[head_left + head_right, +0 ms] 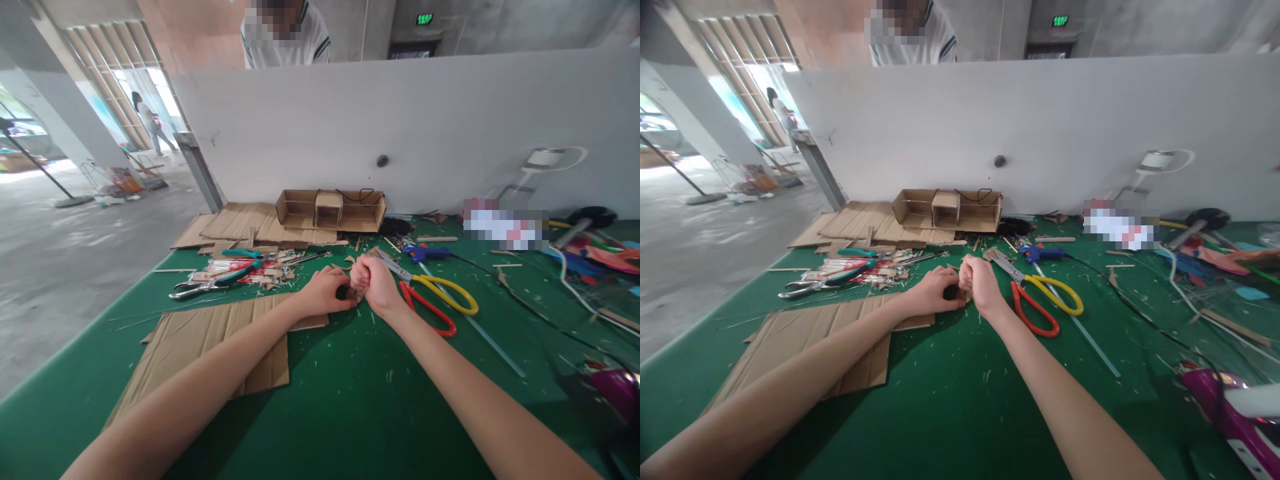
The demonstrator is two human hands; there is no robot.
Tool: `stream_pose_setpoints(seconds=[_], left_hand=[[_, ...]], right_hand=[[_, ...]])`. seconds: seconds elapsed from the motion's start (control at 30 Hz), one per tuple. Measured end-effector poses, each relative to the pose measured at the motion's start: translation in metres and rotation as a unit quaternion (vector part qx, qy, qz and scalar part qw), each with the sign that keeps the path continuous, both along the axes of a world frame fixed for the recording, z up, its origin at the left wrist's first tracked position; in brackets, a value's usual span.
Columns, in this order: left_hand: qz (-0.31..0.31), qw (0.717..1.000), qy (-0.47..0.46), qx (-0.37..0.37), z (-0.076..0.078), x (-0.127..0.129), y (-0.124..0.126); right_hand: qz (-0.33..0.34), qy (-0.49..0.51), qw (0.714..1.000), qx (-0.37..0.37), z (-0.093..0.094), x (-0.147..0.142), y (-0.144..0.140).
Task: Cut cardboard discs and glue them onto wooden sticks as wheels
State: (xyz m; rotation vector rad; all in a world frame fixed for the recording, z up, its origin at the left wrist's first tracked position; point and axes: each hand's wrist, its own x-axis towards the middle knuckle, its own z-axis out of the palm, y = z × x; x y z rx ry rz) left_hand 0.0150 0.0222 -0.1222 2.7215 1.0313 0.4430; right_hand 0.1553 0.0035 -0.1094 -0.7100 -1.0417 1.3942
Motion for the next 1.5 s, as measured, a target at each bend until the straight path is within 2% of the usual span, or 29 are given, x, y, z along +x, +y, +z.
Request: stream_pose_setpoints(seconds=[0.8, 1.0, 1.17, 1.3, 1.4, 1.43, 1.5], left_hand=[[-0.001, 1.0, 0.0, -0.011, 0.003, 0.001, -0.002], [-0.003, 1.0, -0.005, -0.01, 0.003, 0.001, -0.002], [0.006, 1.0, -0.013, -0.021, 0.0, 0.002, 0.002], [0.035, 0.999, -0.03, -0.008, -0.004, 0.002, 0.001], [0.044, 0.997, -0.061, 0.002, -0.005, 0.002, -0.001], [0.049, 0.996, -0.074, -0.011, -0.006, 0.002, -0.001], [0.068, 0.989, -0.115, -0.057, -0.005, 0.002, -0.001]], right_hand=[[-0.032, -0.019, 0.999, 0.0, -0.003, 0.001, 0.002], [-0.045, -0.067, 0.996, 0.027, -0.005, 0.0, 0.003], [-0.052, -0.159, 0.983, 0.07, -0.007, -0.003, 0.002], [-0.043, -0.271, 0.953, 0.132, 0.006, 0.006, -0.008], [-0.045, -0.362, 0.915, 0.174, 0.017, 0.019, -0.023], [-0.054, -0.457, 0.866, 0.195, 0.019, 0.023, -0.029], [-0.042, -0.586, 0.782, 0.21, 0.018, 0.03, -0.039]])
